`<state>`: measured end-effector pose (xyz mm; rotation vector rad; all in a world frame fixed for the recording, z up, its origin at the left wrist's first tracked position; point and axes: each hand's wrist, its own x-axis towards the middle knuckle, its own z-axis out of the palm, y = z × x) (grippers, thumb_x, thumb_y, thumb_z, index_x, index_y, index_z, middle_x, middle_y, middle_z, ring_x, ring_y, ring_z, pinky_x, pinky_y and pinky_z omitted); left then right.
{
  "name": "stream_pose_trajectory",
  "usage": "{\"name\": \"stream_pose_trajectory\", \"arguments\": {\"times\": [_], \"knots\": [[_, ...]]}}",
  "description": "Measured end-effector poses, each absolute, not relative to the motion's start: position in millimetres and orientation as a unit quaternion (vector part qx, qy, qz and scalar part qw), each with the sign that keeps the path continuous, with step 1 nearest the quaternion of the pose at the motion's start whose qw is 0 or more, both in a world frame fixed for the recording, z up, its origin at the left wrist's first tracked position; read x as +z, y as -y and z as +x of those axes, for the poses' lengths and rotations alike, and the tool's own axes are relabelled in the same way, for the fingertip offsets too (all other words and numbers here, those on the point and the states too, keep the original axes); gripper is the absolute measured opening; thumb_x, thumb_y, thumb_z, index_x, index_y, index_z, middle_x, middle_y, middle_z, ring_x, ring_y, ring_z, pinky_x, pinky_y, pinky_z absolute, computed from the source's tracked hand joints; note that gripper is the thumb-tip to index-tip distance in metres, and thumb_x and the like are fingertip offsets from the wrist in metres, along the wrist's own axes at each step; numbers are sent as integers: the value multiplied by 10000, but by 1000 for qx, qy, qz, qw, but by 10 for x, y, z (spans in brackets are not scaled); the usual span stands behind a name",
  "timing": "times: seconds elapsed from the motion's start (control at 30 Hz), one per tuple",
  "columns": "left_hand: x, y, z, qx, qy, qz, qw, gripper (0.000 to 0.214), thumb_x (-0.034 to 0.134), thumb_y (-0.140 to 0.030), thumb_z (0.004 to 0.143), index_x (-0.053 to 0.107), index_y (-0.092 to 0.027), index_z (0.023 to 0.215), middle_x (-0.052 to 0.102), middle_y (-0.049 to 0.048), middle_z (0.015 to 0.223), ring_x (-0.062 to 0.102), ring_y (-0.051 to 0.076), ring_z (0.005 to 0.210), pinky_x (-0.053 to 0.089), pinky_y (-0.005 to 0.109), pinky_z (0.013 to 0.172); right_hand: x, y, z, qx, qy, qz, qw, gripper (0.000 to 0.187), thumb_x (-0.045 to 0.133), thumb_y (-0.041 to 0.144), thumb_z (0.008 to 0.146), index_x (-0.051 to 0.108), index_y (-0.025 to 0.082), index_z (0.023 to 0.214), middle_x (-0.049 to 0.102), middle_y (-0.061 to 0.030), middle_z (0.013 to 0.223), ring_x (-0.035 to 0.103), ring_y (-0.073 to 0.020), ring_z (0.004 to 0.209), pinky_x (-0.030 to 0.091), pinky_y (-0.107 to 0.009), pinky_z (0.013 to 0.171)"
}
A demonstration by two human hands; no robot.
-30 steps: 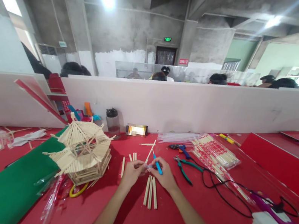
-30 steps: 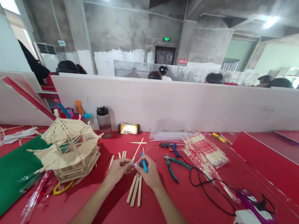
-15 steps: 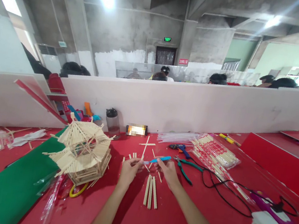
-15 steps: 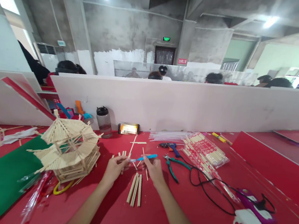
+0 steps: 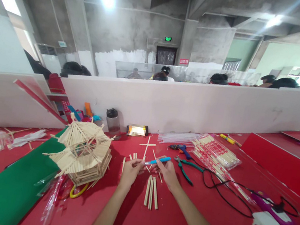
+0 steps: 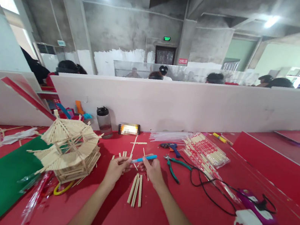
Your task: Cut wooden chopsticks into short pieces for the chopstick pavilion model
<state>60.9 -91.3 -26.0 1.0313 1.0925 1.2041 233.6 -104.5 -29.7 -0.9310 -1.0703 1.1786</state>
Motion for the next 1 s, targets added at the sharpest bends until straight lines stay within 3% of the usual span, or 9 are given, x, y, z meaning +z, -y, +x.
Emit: {"name": "stream_pose_trajectory", "arguments": {"times": [0.27,0.73,1.0], "knots": [[-213,964,610,523,-463,392,599,419,856,-397,571,712,-114,844,732,60,738,702,166,680,575,242,649,-362,1039,2337,497,459,-389,625,421,736,554,713,643,161,834,694,-49,692,632,-171,584,538,-300,576],[-227,994,657,538,-455,382,598,460,863,-427,542,697,-101,821,735,70,734,703,168,665,576,243,644,-405,1060,2266,460,468,-373,656,326,714,474,768,628,161,797,669,-23,641,609,-151,538,520,-272,548],[-137,998,619,515,-450,436,585,442,832,-454,592,713,-109,842,730,65,710,709,179,681,577,238,639,-376,974,2243,515,417,-364,654,440,706,577,728,596,167,844,662,-37,713,636,-175,624,525,-281,576]]}}
